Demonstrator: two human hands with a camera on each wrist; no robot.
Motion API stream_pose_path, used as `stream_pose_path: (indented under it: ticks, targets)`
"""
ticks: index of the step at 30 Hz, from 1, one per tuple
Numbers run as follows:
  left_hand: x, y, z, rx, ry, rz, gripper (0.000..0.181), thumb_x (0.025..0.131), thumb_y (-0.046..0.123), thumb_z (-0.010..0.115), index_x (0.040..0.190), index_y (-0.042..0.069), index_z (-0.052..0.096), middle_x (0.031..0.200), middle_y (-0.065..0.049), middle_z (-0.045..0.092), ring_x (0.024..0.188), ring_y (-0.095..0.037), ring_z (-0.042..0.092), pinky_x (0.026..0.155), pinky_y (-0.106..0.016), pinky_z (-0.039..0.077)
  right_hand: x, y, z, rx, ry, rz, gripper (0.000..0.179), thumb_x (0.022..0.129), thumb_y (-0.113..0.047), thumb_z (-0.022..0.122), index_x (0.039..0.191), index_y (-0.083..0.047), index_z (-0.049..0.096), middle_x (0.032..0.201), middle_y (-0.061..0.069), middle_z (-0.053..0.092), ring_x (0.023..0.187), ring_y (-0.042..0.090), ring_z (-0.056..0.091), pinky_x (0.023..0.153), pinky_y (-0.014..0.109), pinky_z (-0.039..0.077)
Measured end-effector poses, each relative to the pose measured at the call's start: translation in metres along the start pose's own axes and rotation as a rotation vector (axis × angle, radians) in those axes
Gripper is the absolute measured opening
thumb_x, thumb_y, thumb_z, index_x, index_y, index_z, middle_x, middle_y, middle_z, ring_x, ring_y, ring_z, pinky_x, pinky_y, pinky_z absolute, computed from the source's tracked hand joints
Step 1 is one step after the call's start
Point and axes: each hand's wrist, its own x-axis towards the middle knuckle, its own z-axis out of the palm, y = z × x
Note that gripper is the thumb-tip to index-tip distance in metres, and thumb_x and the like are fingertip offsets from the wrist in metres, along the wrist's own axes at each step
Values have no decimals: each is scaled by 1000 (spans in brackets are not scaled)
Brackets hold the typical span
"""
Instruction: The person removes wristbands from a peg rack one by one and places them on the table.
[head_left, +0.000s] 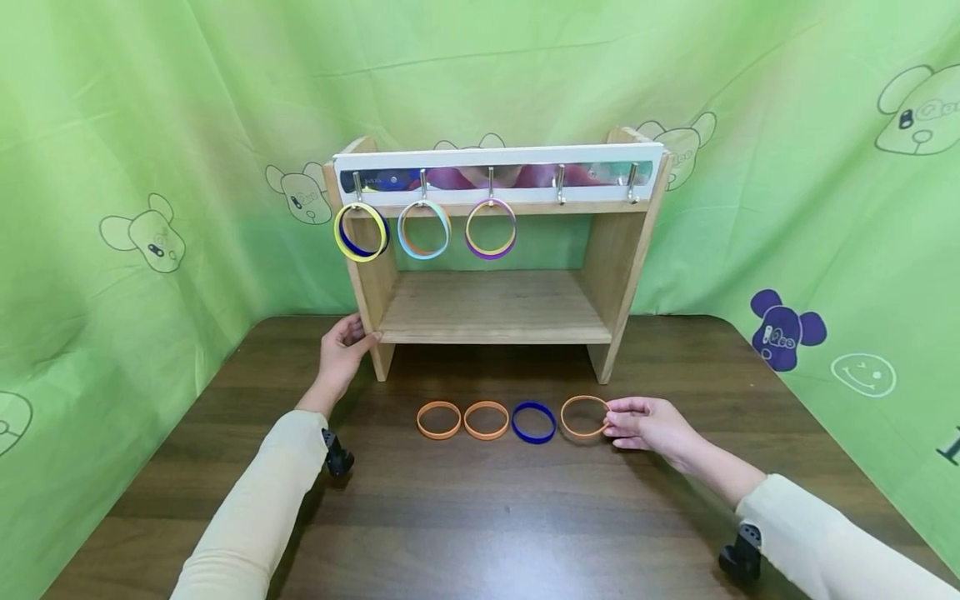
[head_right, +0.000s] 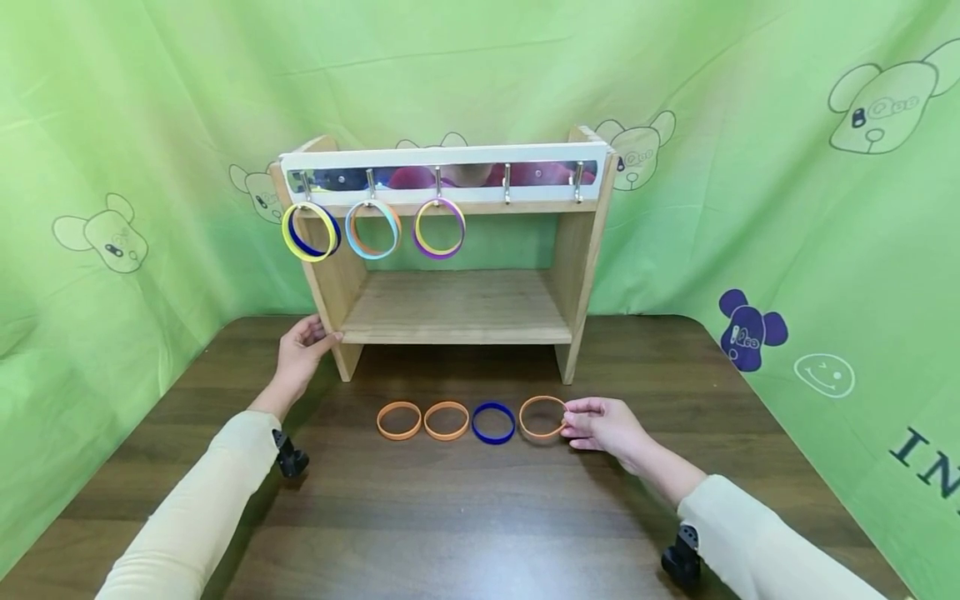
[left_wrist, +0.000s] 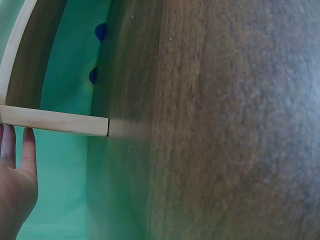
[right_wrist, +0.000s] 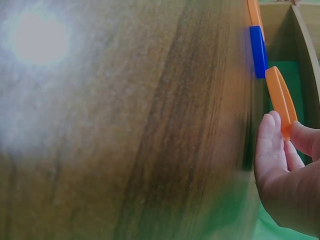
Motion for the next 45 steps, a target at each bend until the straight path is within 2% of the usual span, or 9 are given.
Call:
stream_pose_path:
  ticks: [6,13,16,20,28,36,45]
  targets:
    - [2,-3,0,10,9,0,44,86,-10,65,128,-14,52,119,-28,57,94,-11,58,79,-18,51,2,4,0,-11,-7,5,40,96,-1,55,126,22,41,97,8,68,86,16,68,76,33,57]
    - [14,-26,-5,-25,15,-11,45,86,-9,67,130,-9,54,122,-27,57,95,-11,58,80,-18,51,1,7,0,-27,-4,12,39,95,-1,57,124,22,44,93,7,68,84,17,68,74,33,57]
    - [15,-30,-5,-17,17,-6,45,86,-7,68,129,-8,54,122,-27,57,95,-9,58,80,-19,51,1,7,1,-37,1,12,40,95,-1,58,124,22,44,93,7,68,84,17,68,74,33,57]
    - [15,-31,-5,2,21,15,44,86,-7,68,129,-8,55,121,-26,58,94,-8,59,79,-19,52,1,6,3,-56,2,12,42,94,-2,59,125,22,43,93,7,69,84,17,68,74,34,57]
    - [14,-31,-5,17,25,21,45,86,-5,69,129,-9,55,115,-16,63,96,-10,59,80,-20,52,1,6,5,-91,11,14,43,93,-1,60,125,22,43,91,7,68,83,16,68,72,33,58]
    - [14,-31,-5,17,28,16,44,86,-6,69,128,-8,56,119,-24,60,95,-9,60,80,-20,52,1,6,7,-126,32,15,42,93,-2,61,124,22,45,93,9,69,83,17,68,72,33,58]
    - [14,-32,-5,27,28,29,44,86,-6,68,127,-9,56,119,-23,61,95,-9,60,81,-20,52,0,5,8,-162,43,7,38,93,-1,60,121,21,47,91,8,68,82,15,67,69,32,58]
